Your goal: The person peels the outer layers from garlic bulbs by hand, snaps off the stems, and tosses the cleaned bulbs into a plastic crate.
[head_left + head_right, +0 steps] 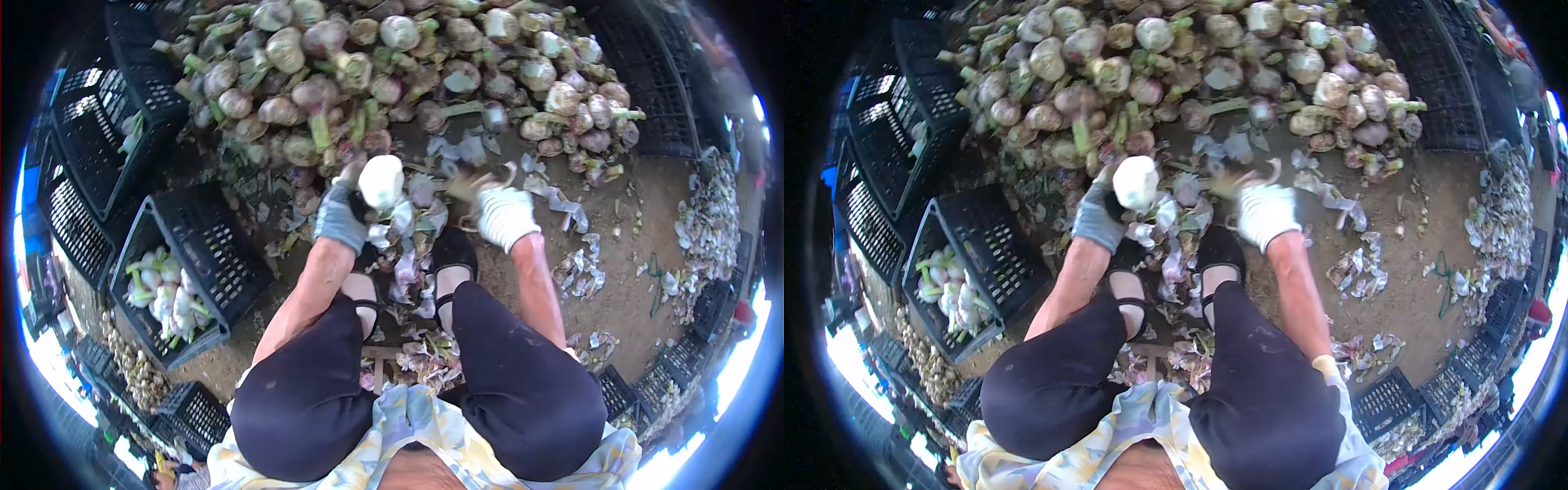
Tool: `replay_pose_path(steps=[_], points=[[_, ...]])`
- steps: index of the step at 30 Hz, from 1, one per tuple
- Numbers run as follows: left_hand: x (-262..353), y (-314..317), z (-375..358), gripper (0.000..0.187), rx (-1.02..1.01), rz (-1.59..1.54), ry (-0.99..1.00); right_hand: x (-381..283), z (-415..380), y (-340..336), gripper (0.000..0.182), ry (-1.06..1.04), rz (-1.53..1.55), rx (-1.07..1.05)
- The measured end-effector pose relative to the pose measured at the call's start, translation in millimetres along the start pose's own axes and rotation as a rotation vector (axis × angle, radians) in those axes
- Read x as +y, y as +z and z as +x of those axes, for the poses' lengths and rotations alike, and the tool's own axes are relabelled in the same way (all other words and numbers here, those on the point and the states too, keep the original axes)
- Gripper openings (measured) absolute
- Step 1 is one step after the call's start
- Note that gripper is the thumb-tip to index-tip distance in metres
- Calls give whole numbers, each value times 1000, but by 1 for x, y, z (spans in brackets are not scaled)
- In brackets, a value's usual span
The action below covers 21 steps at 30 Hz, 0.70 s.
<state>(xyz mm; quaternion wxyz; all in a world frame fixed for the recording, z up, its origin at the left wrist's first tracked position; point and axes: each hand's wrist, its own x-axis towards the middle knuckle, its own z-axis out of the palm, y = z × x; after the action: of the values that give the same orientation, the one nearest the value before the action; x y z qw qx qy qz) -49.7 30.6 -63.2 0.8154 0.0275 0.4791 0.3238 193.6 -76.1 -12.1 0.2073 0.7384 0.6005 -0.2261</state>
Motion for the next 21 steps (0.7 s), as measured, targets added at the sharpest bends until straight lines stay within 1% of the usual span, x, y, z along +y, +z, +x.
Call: replay_pose_path(steps=[1,2,3,4,5,7,9,11,12,13,14,15,16,17,18,19,20,21], points=[[-8,7,6,34,-9,-66,65,-4,-20,-30,31,-218,420,2],[-3,22,-15,35,-77,-66,78,-5,-22,-27,38,-256,573,-50],[5,29,-27,39,-174,-89,-49,-7,-22,-10,40,-366,744,141],[13,17,-15,43,-244,-108,-108,-9,-24,-26,36,-460,1167,69],[19,9,-12,47,-234,-85,-161,-2,-25,-40,31,-406,1275,69],[38,30,-44,45,-204,-24,-164,30,-9,-36,28,-84,1063,413],[65,28,-73,38,-165,-85,90,72,14,-10,28,363,1032,715],[112,28,-106,29,126,-191,357,111,21,-3,31,489,844,1034],[137,12,-116,29,162,-116,479,127,21,-9,34,502,655,1057],[161,-6,-125,30,201,37,597,137,23,-20,37,511,468,1074],[183,-21,-138,31,287,214,717,141,28,-29,40,480,463,1087],[200,-33,-148,32,395,414,818,145,37,-39,45,422,389,1125],[211,-39,-159,32,520,641,894,139,43,-55,44,471,309,1001],[215,-38,-168,33,636,863,952,134,51,-69,43,513,230,878],[210,-24,-175,34,702,1051,1011,141,68,-66,39,498,120,837],[202,-11,-178,35,728,1217,1050,145,84,-62,36,478,12,792],[187,11,-176,36,730,1361,1098,145,90,-65,31,466,126,772],[170,32,-174,36,680,1477,1120,140,90,-71,31,463,185,792]])
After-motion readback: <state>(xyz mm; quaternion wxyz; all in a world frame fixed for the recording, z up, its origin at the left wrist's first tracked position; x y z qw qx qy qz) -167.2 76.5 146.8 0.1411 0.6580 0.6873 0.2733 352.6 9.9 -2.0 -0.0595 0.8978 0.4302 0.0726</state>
